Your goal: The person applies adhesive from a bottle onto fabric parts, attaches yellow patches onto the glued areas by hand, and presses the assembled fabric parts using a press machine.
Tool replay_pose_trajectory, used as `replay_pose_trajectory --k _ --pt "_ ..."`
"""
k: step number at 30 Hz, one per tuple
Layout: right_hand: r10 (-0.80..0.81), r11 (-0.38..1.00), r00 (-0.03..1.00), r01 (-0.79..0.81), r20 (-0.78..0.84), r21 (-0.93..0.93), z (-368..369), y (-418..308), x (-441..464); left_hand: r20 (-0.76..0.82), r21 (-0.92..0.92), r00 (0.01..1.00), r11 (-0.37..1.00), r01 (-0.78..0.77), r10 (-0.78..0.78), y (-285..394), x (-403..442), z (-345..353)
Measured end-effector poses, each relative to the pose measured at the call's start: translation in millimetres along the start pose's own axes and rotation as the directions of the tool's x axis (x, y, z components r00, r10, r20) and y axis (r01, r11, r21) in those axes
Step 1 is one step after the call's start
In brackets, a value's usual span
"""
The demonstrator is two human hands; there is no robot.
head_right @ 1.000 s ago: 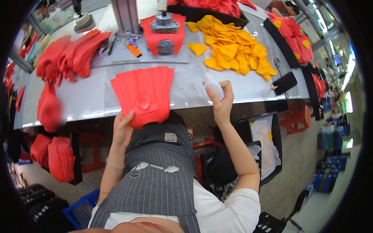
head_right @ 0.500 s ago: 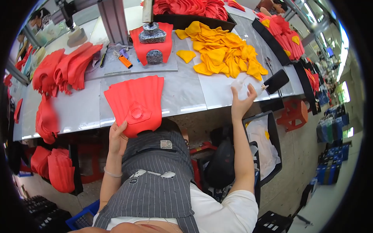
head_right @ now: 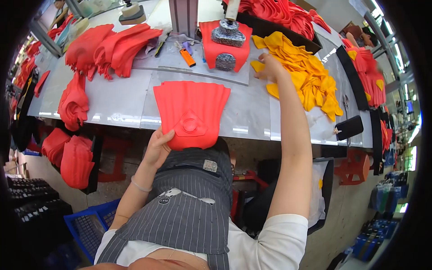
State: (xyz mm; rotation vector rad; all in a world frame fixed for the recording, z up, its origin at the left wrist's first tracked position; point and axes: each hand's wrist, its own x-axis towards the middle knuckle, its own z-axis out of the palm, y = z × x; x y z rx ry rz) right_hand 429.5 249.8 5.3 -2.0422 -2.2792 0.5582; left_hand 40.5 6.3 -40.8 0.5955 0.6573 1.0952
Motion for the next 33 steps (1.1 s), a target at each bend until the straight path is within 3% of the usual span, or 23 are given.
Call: replay_pose_trajectory --k 2,5,8,9,10,12,13,14,15,18,27,30,33 --pt "0.134 0.991 0.988 -0.133 0.078 -0.022 -13 -20 -12 0.004 -0.012 1.000 1.000 0.015 -0.015 0 0 -2" --pt "0.031 0.991 1.000 -0.031 -0.001 -0.130 -12 -18 -18 0.004 -0.029 0.999 0.999 0.042 -0.041 3 0 -2" --pt "-0.101 0.995 0.965 0.099 -0.243 -0.021 -24 -34 -62 -0.006 -0.066 0.999 0.997 0.049 -0.049 4 -1 0" --pt "-0.015 0.979 0.956 0.074 -0.293 0.191 -29 -50 -85 -0.007 -0.074 0.998 0.996 0.058 -0.059 5 -3 1" --pt "0.085 0.916 0.943 0.054 -0.323 0.396 -28 -68 -110 -0.008 -0.080 0.998 0.994 0.068 -0.069 5 -5 1" --pt "0.068 0.665 0.888 0.300 -0.455 0.684 -8 -94 -150 -0.008 -0.052 0.999 0.997 0.049 -0.049 3 -9 4" --pt "0.059 0.588 0.898 0.322 -0.437 0.742 1 -118 -168 -0.004 -0.029 0.999 0.999 0.038 -0.038 2 -10 6" --pt "-0.009 0.521 0.939 0.298 -0.344 0.800 15 -130 -181 0.003 -0.029 1.000 0.999 0.029 -0.029 1 -11 7" --pt "0.020 0.420 0.963 0.236 -0.269 0.876 34 -146 -191 0.013 -0.024 1.000 1.000 0.019 -0.018 0 -11 8" --pt "-0.030 0.168 0.989 0.149 -0.146 0.974 71 -186 -210 0.046 0.028 0.999 1.000 0.005 -0.006 -1 -15 7" --pt "0.026 0.375 1.000 -0.014 0.004 0.927 90 -209 -210 0.063 0.064 0.998 0.997 -0.030 0.026 -4 -16 7" --pt "0.026 0.414 0.999 0.015 -0.028 0.910 89 -211 -210 0.059 0.057 0.998 0.998 -0.040 0.037 -4 -15 8" --pt "-0.010 0.635 0.998 0.060 -0.069 0.771 91 -204 -209 0.059 0.055 0.997 0.997 -0.047 0.044 -6 -15 8"
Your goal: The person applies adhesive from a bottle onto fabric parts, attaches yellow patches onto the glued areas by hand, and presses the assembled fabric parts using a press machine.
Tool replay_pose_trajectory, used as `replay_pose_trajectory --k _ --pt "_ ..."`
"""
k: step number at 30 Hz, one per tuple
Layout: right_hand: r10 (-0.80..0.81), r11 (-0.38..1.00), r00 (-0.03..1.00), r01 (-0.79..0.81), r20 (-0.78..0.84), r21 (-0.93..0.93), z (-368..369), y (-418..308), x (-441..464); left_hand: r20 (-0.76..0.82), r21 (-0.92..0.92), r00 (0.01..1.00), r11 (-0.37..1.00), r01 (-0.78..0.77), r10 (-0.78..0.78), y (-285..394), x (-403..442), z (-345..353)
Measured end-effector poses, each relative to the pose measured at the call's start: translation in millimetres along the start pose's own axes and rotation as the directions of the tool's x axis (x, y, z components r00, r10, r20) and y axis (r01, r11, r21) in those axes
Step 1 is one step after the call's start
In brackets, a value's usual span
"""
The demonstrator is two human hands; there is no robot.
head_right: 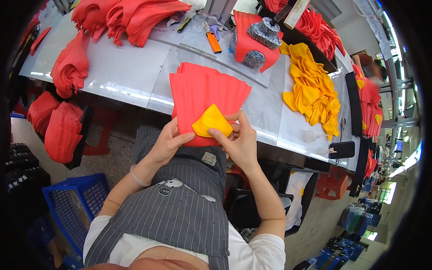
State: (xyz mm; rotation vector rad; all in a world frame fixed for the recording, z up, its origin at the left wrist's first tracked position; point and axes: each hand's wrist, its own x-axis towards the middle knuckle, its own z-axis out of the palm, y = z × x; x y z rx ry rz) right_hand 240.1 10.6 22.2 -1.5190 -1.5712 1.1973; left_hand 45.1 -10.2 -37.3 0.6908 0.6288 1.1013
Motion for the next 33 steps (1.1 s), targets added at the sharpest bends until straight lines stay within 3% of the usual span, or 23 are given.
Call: replay_pose_trajectory --k 6,12,13,16,17,19,20,21,26,28,33 --pt "0.052 0.985 0.997 -0.043 0.049 -0.165 -6 -4 3 -0.038 -0.025 0.999 1.000 -0.006 0.005 -1 1 1" --pt "-0.239 0.897 0.969 0.199 -0.055 -0.394 5 7 -5 -0.213 0.080 0.970 0.991 -0.104 0.119 -10 9 14" --pt "-0.116 0.900 0.991 0.078 -0.062 -0.430 1 4 -8 -0.212 0.069 0.968 0.990 -0.121 0.133 -9 8 15" --pt "-0.430 0.803 0.860 0.225 -0.275 -0.552 -14 9 -9 -0.150 0.014 0.979 0.990 -0.138 0.138 -1 7 15" --pt "-0.404 0.835 0.862 0.212 -0.305 -0.507 -19 7 -10 -0.124 -0.015 0.984 0.991 -0.129 0.127 1 5 15" --pt "-0.138 0.985 0.980 0.120 -0.142 -0.124 -26 4 -14 -0.093 -0.067 0.991 0.992 -0.103 0.097 5 1 21" --pt "-0.039 0.996 0.999 0.040 -0.026 0.076 -28 3 -15 -0.075 -0.089 0.994 0.992 -0.091 0.084 7 0 22" --pt "0.038 0.876 0.990 -0.100 0.138 0.472 -26 2 -18 -0.058 -0.068 0.996 0.995 -0.075 0.071 7 -1 22" --pt "-0.046 0.898 0.996 0.009 0.074 0.440 -20 4 -27 -0.095 0.126 0.986 0.984 -0.128 0.140 4 -4 28" --pt "-0.153 0.890 0.988 0.133 0.011 0.436 -15 16 -23 -0.111 0.147 0.983 0.980 -0.131 0.148 0 -3 28" --pt "-0.156 0.782 0.985 0.074 0.080 0.619 -12 11 -29 0.072 0.147 0.997 0.989 -0.028 0.018 13 0 8"
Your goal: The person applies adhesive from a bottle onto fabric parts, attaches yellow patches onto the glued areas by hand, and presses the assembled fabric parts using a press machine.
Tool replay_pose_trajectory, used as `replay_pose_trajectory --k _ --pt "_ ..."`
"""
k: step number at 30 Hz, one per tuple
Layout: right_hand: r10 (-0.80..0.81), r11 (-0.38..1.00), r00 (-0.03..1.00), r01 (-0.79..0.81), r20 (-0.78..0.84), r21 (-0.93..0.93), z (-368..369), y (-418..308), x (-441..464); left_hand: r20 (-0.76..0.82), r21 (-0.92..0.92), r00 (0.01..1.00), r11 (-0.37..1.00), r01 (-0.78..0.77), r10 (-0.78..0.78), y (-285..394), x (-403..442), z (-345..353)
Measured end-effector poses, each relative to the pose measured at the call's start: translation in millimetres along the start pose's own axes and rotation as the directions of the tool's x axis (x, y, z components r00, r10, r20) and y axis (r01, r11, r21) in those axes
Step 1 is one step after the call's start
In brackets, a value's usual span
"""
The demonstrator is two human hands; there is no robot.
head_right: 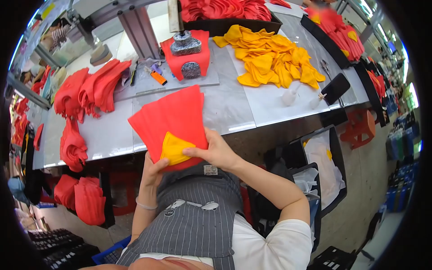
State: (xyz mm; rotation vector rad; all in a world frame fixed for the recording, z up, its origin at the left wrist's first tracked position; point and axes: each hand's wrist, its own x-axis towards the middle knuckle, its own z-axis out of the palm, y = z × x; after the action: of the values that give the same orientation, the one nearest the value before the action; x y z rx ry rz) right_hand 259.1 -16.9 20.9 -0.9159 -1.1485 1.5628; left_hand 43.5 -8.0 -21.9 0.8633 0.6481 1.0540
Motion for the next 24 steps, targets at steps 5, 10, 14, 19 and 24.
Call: replay_pose_trajectory --k 5,10,14,19,24 --pt "-0.028 0.992 1.000 0.026 -0.009 -0.122 9 4 6 -0.071 -0.056 0.997 0.998 -0.034 0.030 1 -3 -2" --pt "-0.419 0.864 0.880 0.311 -0.224 -0.395 -32 -8 87 -0.156 -0.199 0.985 0.975 -0.101 0.070 9 -10 -7" --pt "-0.434 0.894 0.812 0.442 -0.390 -0.075 -41 -70 161 -0.172 -0.168 0.980 0.978 -0.127 0.098 14 -10 -15" --pt "-0.991 0.104 0.132 0.873 0.024 -0.476 19 -202 206 -0.127 -0.163 0.991 0.984 -0.070 0.050 11 -9 -17" --pt "-0.996 -0.062 0.011 0.668 0.093 -0.742 -3 -304 315 -0.147 -0.135 0.988 0.989 -0.068 0.048 5 -9 -22"
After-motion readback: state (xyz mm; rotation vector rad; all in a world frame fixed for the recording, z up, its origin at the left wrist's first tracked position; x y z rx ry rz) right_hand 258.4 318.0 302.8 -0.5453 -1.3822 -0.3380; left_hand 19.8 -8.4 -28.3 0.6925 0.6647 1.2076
